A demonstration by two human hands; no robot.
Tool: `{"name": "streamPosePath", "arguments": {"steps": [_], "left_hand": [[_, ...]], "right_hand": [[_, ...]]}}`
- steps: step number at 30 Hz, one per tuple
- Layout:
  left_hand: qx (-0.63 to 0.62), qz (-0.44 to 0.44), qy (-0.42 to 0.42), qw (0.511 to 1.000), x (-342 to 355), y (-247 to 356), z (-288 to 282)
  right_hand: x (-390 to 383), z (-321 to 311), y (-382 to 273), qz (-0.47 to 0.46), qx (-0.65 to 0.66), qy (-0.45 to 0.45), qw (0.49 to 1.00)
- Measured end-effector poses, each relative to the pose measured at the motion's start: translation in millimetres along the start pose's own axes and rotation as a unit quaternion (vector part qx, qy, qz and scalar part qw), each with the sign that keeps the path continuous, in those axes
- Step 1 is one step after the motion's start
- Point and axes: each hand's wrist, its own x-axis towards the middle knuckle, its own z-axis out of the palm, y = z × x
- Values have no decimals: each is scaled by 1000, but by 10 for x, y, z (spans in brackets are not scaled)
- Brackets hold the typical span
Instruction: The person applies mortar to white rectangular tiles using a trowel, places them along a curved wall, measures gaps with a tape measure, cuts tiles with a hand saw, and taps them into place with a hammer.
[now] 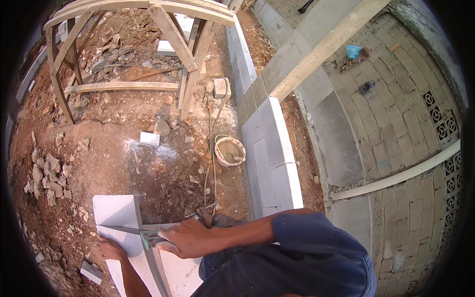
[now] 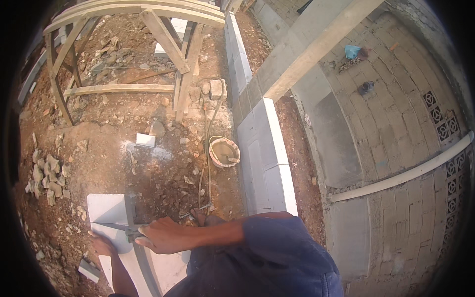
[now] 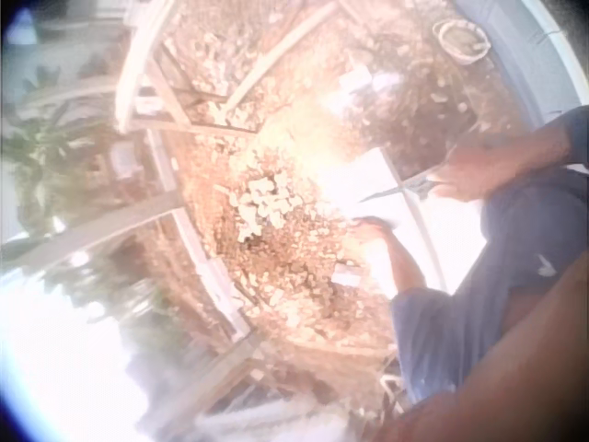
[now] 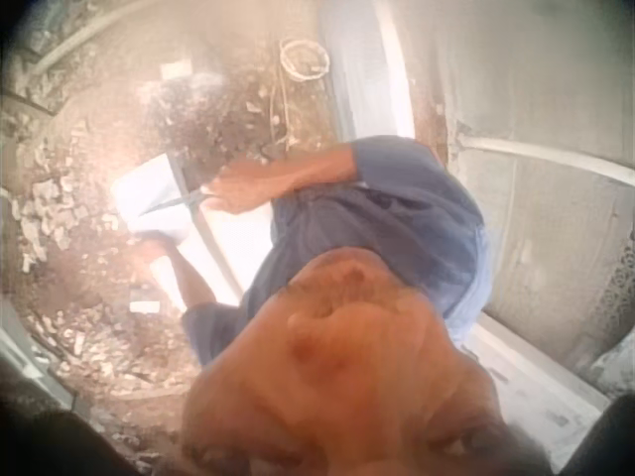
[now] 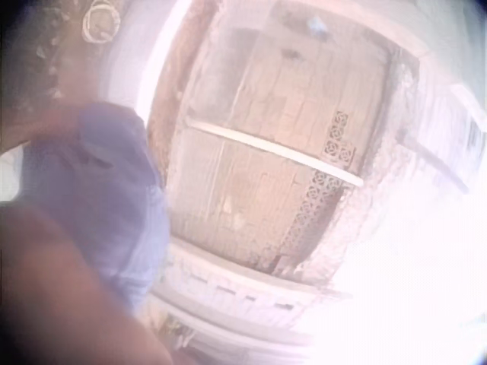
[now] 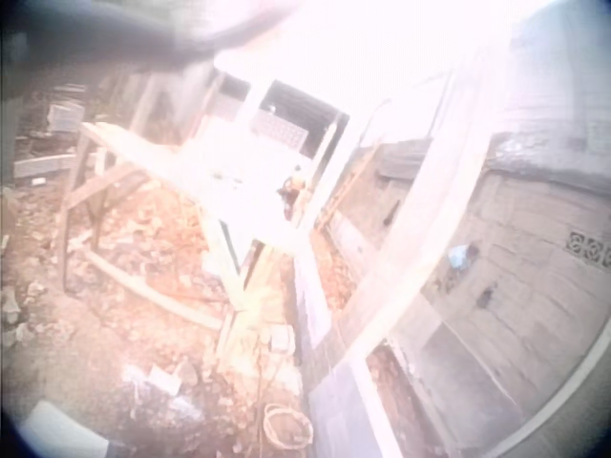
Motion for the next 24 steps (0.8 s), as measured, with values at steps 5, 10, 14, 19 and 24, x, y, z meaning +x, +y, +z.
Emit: {"name": "streamPosePath", "arguments": {"steps": [5,10,14,19,24], "left_hand": [[3,24,2,1000,-84,164,228],[-65,34,-10,997,-254,454,237],[-27,-11,61,998,2,-38,182],[-27,10,32,999,-89,294,78],[-65,25,12,998,-294,410,224]], "right_hand": [[846,284,129,-19,-41,26,999],[1604,438,-72,19,-56,37,998],[481,29,-108,1,-78,1,997],[711,202,264,-59,-123,45,990],[1535,663,279,23,-137,37,990]]}}
